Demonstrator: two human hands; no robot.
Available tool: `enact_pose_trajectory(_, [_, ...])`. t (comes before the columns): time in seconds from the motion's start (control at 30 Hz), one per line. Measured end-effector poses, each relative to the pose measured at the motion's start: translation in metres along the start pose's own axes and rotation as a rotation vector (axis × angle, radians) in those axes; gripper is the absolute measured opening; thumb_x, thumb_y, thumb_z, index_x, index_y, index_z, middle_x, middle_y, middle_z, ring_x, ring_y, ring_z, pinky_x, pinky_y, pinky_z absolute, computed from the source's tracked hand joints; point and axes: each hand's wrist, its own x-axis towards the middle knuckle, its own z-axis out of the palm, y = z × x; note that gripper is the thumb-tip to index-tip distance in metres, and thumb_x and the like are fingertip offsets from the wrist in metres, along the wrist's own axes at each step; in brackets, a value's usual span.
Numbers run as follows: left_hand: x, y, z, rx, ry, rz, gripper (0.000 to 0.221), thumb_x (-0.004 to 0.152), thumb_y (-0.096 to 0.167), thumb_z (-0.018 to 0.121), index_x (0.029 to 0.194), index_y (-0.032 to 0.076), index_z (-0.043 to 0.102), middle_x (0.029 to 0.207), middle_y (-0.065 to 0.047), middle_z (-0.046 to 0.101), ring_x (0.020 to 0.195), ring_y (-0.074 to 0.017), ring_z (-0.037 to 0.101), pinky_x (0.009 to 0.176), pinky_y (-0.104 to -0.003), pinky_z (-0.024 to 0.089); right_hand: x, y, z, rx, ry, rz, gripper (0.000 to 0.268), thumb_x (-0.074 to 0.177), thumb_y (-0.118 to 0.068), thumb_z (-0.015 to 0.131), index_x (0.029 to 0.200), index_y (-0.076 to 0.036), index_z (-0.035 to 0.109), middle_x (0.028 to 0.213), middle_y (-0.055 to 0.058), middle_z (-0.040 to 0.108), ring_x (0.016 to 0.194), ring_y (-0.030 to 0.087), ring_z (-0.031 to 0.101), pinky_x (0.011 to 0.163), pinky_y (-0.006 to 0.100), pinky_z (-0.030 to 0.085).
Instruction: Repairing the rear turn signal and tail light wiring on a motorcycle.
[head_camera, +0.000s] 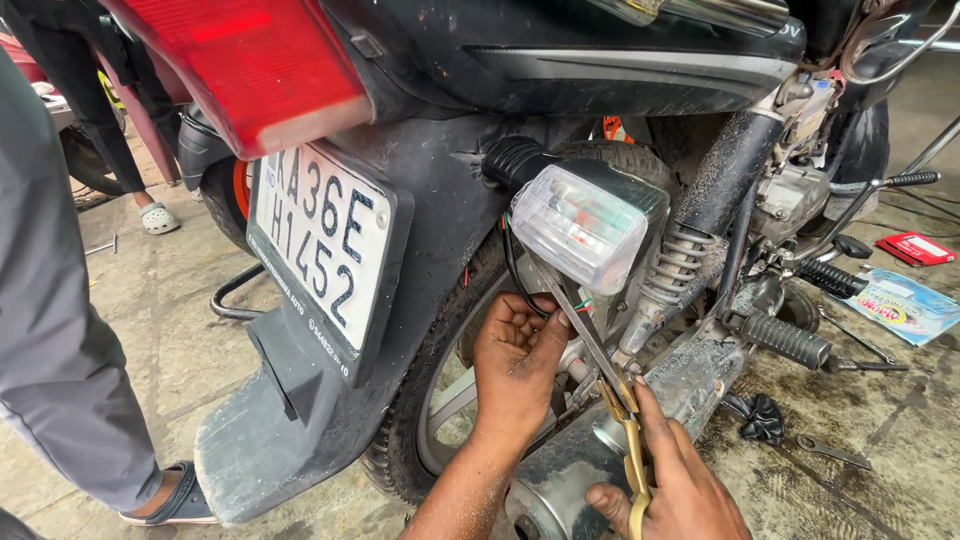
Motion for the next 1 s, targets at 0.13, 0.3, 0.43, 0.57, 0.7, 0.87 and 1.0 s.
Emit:
enact_pose_trajectory(0.13, [0.003, 0.0, -0.005, -0.012, -0.021, -0.007, 0.017, 0.097, -0.004, 0.065, 0.102, 0.002, 0.051, 0.098, -0.01, 0.071, 0.089, -0.0131, 0.071, 0.082, -0.028, 0.06, 0.005, -0.007, -0.006, 0.01, 0.003, 0.013, 0.131, 0.061, -0.069, 0.083, 0.168, -0.026, 0.021, 0.146, 0.014, 0.059, 0.132, 0.029, 0.061, 0.107, 0.042, 0.051])
enact_pose_trajectory(0.3, [0.003, -0.007, -0.008, -0.046, -0.007, -0.019, 0.016, 0.097, -0.005, 0.065, 0.102, 0.002, 0.051, 0.094, -0.01, 0.069, 0.084, -0.0125, 0.069, 0.078, -0.029, 0.06, 0.003, -0.026, -0.016, 0.088, 0.043, 0.029, 0.119, 0.06, -0.056, 0.089, 0.161, -0.032, 0.032, 0.141, 0.014, 0.062, 0.131, 0.03, 0.058, 0.106, 0.043, 0.048])
enact_pose_trajectory(0.43, [0.002, -0.007, -0.007, -0.094, -0.031, 0.002, 0.017, 0.098, -0.005, 0.063, 0.103, 0.003, 0.049, 0.094, -0.008, 0.066, 0.079, -0.0099, 0.065, 0.071, -0.026, 0.057, 0.002, -0.03, -0.019, 0.132, 0.098, 0.003, 0.11, 0.061, -0.048, 0.091, 0.158, -0.031, 0.041, 0.129, 0.015, 0.071, 0.122, 0.027, 0.067, 0.101, 0.041, 0.051])
enact_pose_trajectory(0.57, [0.0, -0.004, -0.006, 0.024, -0.005, 0.005, 0.016, 0.099, -0.005, 0.062, 0.102, 0.004, 0.049, 0.091, -0.007, 0.064, 0.075, -0.0074, 0.061, 0.064, -0.023, 0.052, 0.002, -0.029, -0.016, 0.154, 0.128, -0.009, 0.108, 0.061, -0.041, 0.094, 0.156, -0.03, 0.044, 0.115, 0.014, 0.077, 0.111, 0.022, 0.074, 0.094, 0.038, 0.055])
enact_pose_trajectory(0.7, [0.001, -0.009, -0.007, -0.044, -0.011, 0.02, 0.016, 0.099, -0.006, 0.062, 0.103, 0.004, 0.049, 0.092, -0.008, 0.063, 0.074, -0.0069, 0.059, 0.062, -0.022, 0.05, 0.002, -0.033, -0.015, 0.146, 0.156, -0.035, 0.108, 0.061, -0.039, 0.095, 0.156, -0.03, 0.045, 0.106, 0.014, 0.079, 0.101, 0.02, 0.078, 0.087, 0.036, 0.057])
enact_pose_trajectory(0.87, [0.002, -0.011, -0.005, -0.059, -0.011, 0.059, 0.016, 0.099, -0.007, 0.061, 0.104, 0.003, 0.049, 0.097, -0.009, 0.064, 0.083, -0.0069, 0.063, 0.071, -0.021, 0.052, 0.004, -0.026, -0.011, 0.088, 0.116, 0.071, 0.108, 0.064, -0.041, 0.094, 0.158, -0.034, 0.042, 0.103, 0.011, 0.081, 0.092, 0.018, 0.078, 0.082, 0.035, 0.061])
enact_pose_trajectory(1.0, [0.001, -0.011, -0.002, -0.073, -0.001, 0.078, 0.017, 0.098, -0.007, 0.062, 0.104, 0.003, 0.049, 0.098, -0.008, 0.064, 0.083, -0.0065, 0.062, 0.071, -0.021, 0.052, 0.002, -0.037, -0.016, 0.051, 0.126, 0.092, 0.108, 0.064, -0.043, 0.093, 0.158, -0.035, 0.041, 0.103, 0.01, 0.08, 0.091, 0.019, 0.079, 0.081, 0.035, 0.061])
